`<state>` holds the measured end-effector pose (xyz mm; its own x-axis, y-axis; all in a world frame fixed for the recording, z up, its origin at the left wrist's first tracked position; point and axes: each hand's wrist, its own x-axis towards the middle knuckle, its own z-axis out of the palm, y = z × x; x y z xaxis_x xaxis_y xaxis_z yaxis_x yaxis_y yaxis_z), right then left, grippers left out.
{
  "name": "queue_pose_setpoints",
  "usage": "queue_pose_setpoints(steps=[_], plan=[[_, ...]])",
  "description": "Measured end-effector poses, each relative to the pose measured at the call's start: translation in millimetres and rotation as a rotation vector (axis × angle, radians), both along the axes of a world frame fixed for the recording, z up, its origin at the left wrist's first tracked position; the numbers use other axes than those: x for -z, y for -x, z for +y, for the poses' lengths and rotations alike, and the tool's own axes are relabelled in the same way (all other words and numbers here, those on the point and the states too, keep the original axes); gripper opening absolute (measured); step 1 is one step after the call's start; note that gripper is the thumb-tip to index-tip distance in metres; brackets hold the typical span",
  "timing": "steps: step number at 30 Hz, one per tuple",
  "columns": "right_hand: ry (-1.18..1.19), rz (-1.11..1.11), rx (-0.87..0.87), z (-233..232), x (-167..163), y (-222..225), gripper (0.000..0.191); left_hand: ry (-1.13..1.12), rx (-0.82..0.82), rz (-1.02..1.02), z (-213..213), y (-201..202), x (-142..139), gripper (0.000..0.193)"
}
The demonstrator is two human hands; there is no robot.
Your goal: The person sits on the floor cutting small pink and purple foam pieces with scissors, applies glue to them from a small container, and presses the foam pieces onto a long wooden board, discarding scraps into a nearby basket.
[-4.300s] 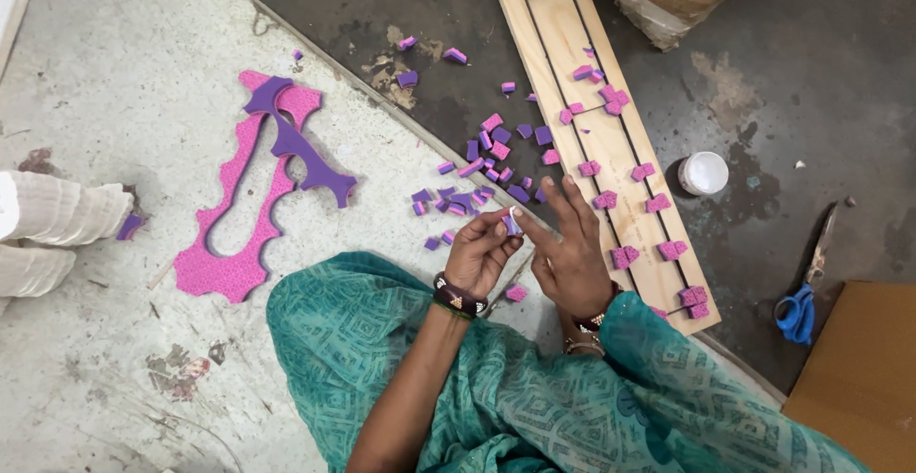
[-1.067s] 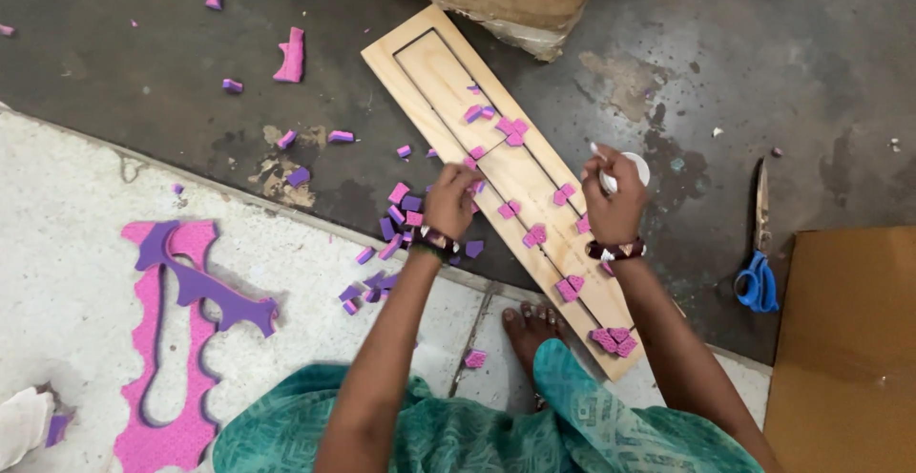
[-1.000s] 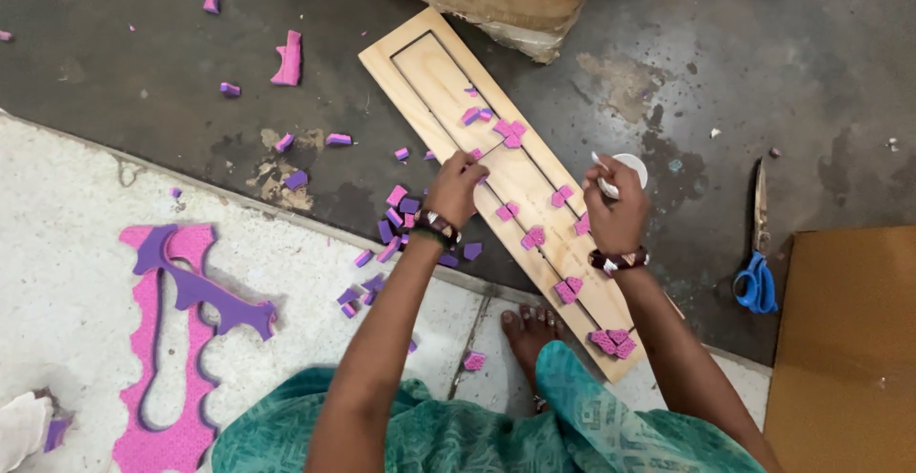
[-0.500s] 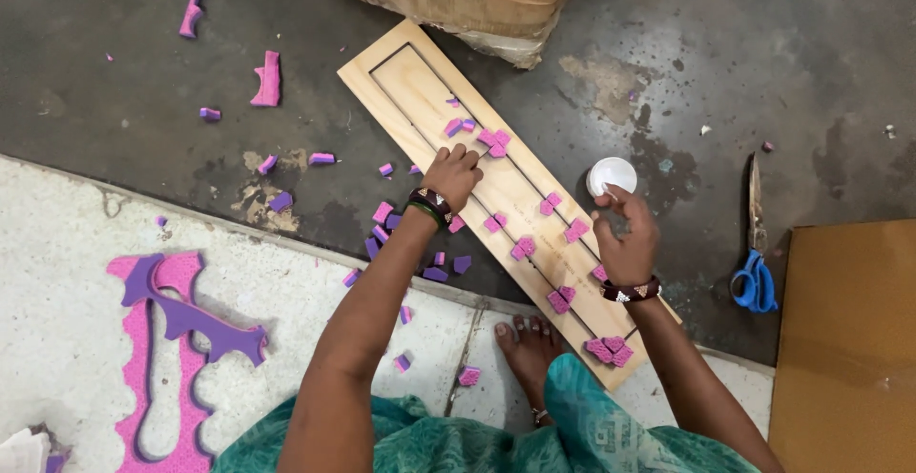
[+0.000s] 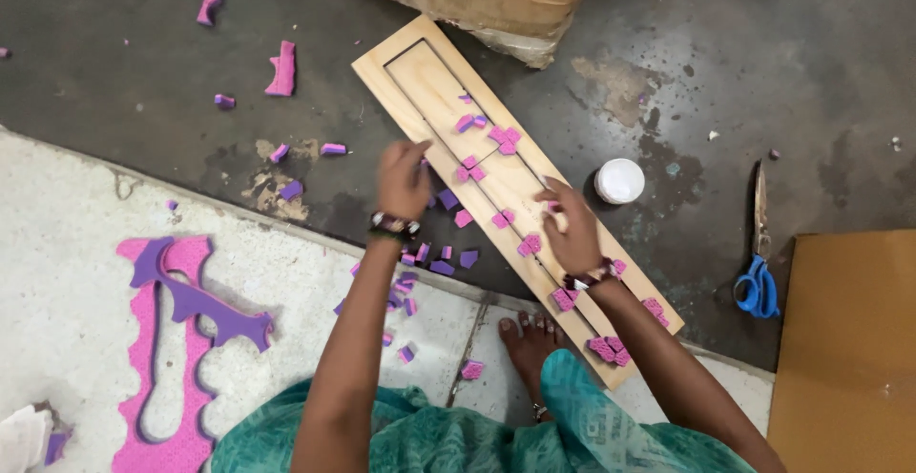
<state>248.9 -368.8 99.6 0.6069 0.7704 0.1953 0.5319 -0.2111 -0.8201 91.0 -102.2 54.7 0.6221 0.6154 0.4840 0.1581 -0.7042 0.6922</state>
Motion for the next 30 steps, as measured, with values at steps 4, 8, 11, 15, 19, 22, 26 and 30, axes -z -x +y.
queue_pose_setpoints(steps=[4,8,11,15,19,22,26,30], plan=[[0.095,-0.190,-0.223,49,16,6,0.077,0.159,-0.116,-0.108,-9,104,2,0.035],[0.287,-0.286,-0.256,78,27,8,0.084,0.267,-0.327,-0.044,-25,219,1,0.032],[0.392,-0.377,-0.233,88,33,12,0.084,0.317,-0.496,0.055,-43,284,1,0.027],[0.421,-0.458,-0.236,95,39,17,0.083,0.435,-0.629,-0.025,-48,313,13,0.023],[0.432,-0.538,-0.248,99,49,19,0.083,0.408,-0.607,-0.076,-32,304,29,0.024],[0.474,-0.682,-0.263,100,56,16,0.072,0.418,-0.599,-0.159,-25,295,35,0.022],[0.559,-0.586,-0.281,107,51,6,0.074,0.412,-0.567,-0.231,-15,289,33,0.021],[0.333,-0.323,-0.320,109,36,0,0.092,0.403,-0.576,-0.261,-14,284,32,0.019]])
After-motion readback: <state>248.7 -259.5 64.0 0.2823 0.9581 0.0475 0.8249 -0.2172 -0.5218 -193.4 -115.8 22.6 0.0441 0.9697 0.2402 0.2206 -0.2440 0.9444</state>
